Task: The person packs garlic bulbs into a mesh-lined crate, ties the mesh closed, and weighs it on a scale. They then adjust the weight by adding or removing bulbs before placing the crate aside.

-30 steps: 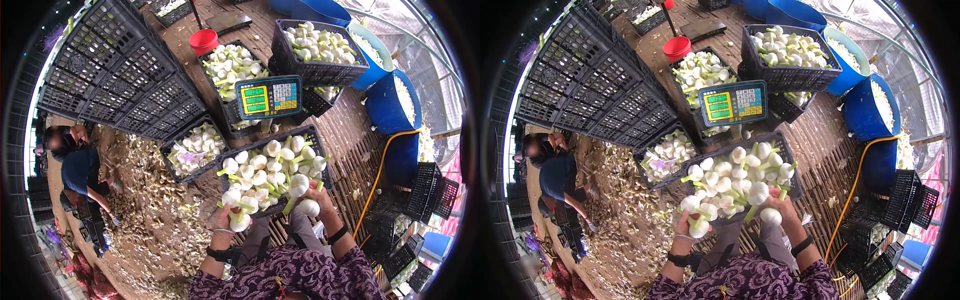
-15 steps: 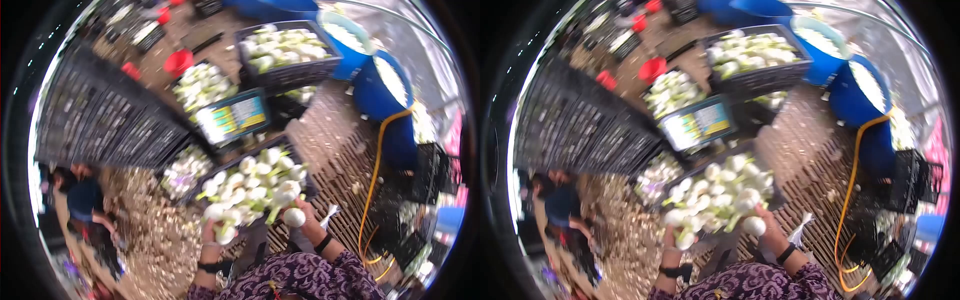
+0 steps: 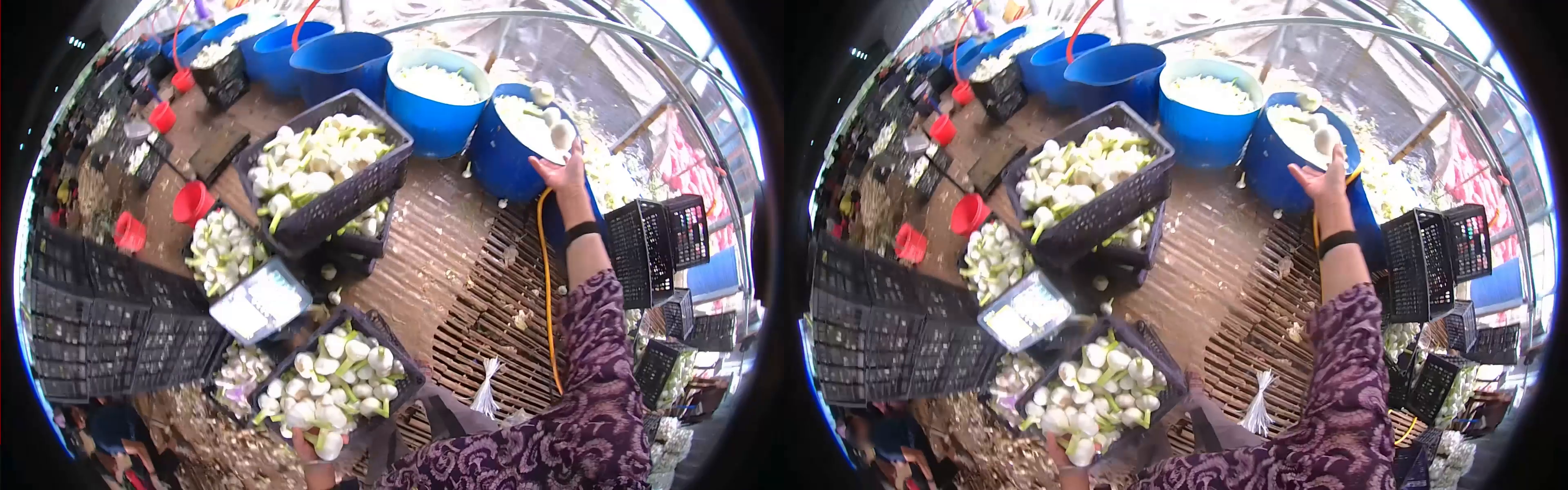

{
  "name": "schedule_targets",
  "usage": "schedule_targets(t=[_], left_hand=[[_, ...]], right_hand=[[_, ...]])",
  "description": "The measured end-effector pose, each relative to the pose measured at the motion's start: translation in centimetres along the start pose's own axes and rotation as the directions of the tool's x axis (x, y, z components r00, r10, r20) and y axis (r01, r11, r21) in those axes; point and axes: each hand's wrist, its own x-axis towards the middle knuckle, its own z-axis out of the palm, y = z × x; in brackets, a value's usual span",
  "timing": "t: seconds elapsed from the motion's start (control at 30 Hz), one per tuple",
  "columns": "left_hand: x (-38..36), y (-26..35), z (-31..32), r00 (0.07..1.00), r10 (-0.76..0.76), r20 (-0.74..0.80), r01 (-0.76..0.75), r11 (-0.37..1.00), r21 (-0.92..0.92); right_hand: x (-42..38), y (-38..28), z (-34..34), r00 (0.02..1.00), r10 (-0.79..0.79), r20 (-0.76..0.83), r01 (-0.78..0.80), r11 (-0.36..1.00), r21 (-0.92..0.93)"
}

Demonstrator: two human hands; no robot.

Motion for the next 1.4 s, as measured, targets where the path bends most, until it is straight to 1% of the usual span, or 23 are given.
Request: schedule_targets(t=[0.03, 0.07, 0.1, 0.13, 0.2, 0.27, 0.33, 0.4, 0.43, 0.5, 0.53, 0.6, 0.63, 0.67, 0.73, 0.77, 0.8, 0.83, 0.87, 0.93, 1.23, 1.3, 1.4], left_hand=[[0.3, -0.2, -0.6, 0.969, -0.08, 0.232, 0.075, 0.997, 0.029], [0.1, -0.2, 0.8, 0.977, -0.101, 0.19, 0.094, 0.994, 0.046], [0.3, -0.2, 1.4, 0.997, -0.038, 0.069, 0.031, 0.995, 0.09], [-1.7, -0.1, 0.0, 0.976, 0.03, -0.216, 0.038, 0.951, 0.307], [-0.8, 0.2, -3.2, 0.997, 0.006, 0.081, -0.005, 1.0, -0.011], [-1.3, 1.4, -2.8, 0.991, 0.054, 0.123, -0.043, 0.995, -0.089], [-2.3, 2.1, -5.2, 0.994, 0.046, 0.096, -0.037, 0.995, -0.088], [-3.0, 2.6, -6.3, 0.996, 0.09, 0.019, -0.087, 0.988, -0.127], [-3.5, 2.9, -7.0, 0.996, 0.085, 0.0, -0.085, 0.992, -0.094], [-4.6, 3.1, -8.7, 0.997, 0.078, -0.02, -0.08, 0.988, -0.132], [-5.0, 3.2, -9.4, 0.996, 0.079, -0.042, -0.085, 0.983, -0.164], [-5.7, 3.4, -9.9, 0.997, 0.077, -0.021, -0.079, 0.99, -0.118], [-6.1, 3.4, -9.8, 0.995, 0.078, -0.061, -0.085, 0.99, -0.113], [-6.5, 3.6, -10.0, 0.992, 0.081, -0.099, -0.091, 0.99, -0.106], [-6.9, 3.9, -11.7, 0.994, 0.084, -0.071, -0.089, 0.994, -0.059], [-7.0, 3.9, -12.4, 0.995, 0.085, -0.051, -0.086, 0.996, -0.013], [-7.1, 4.0, -12.6, 0.994, 0.081, -0.075, -0.085, 0.995, -0.06], [-6.9, 4.3, -12.3, 0.995, 0.08, -0.052, -0.084, 0.994, -0.073], [-7.1, 4.6, -12.0, 0.996, 0.077, -0.042, -0.08, 0.993, -0.084], [-7.3, 5.3, -12.2, 0.998, 0.055, 0.007, -0.054, 0.986, -0.156], [-7.1, 5.4, -11.6, 0.998, 0.045, 0.035, -0.037, 0.981, -0.193], [-7.0, 5.5, -11.0, 0.994, 0.042, 0.1, -0.023, 0.982, -0.186], [-7.4, 5.6, -9.8, 0.995, 0.031, 0.094, -0.009, 0.974, -0.227]], right_hand=[[0.5, 0.2, -0.6, 0.99, -0.009, 0.144, 0.023, 0.995, -0.1], [0.7, 1.7, -1.0, 0.955, 0.026, 0.295, 0.035, 0.979, -0.199], [-2.3, 3.4, -0.4, 0.905, 0.034, 0.425, 0.095, 0.955, -0.28], [-8.0, 8.8, -1.3, 0.835, 0.162, 0.525, 0.099, 0.895, -0.434], [-12.9, 14.9, -3.9, 0.63, 0.344, 0.696, 0.102, 0.852, -0.513], [-18.2, 20.6, -6.2, 0.66, 0.558, 0.503, -0.018, 0.681, -0.732], [-23.3, 24.6, -7.8, 0.639, 0.668, 0.381, -0.012, 0.504, -0.864], [-24.0, 29.5, -11.5, 0.569, 0.602, 0.56, 0.331, 0.456, -0.826], [-24.7, 30.2, -11.7, 0.575, 0.6, 0.556, 0.333, 0.45, -0.829], [-26.2, 31.4, -11.7, 0.589, 0.536, 0.605, 0.507, 0.339, -0.793], [-26.9, 31.9, -11.6, 0.594, 0.532, 0.604, 0.51, 0.332, -0.794], [-27.9, 33.0, -11.7, 0.539, 0.612, 0.578, 0.479, 0.342, -0.809], [-27.5, 34.6, -12.8, 0.519, 0.533, 0.667, 0.581, 0.353, -0.734], [-28.1, 34.6, -12.9, 0.516, 0.535, 0.669, 0.584, 0.351, -0.732], [-28.8, 34.4, -12.1, 0.628, 0.53, 0.57, 0.282, 0.527, -0.801], [-29.0, 34.2, -12.3, 0.51, 0.395, 0.764, 0.475, 0.611, -0.633], [-30.7, 33.0, -11.6, 0.62, 0.485, 0.617, 0.227, 0.642, -0.732], [-33.0, 30.5, -10.0, 0.562, 0.494, 0.664, 0.243, 0.668, -0.703], [-35.4, 28.3, -8.3, 0.573, 0.596, 0.563, 0.075, 0.646, -0.76], [-37.1, 27.2, -8.1, 0.508, 0.675, 0.536, -0.03, 0.635, -0.772], [-41.5, 28.0, -11.1, 0.402, 0.783, 0.475, -0.092, 0.55, -0.83], [-42.3, 27.4, -10.9, 0.396, 0.784, 0.477, -0.078, 0.547, -0.834], [-42.9, 27.0, -11.2, 0.386, 0.792, 0.472, -0.054, 0.531, -0.846]])
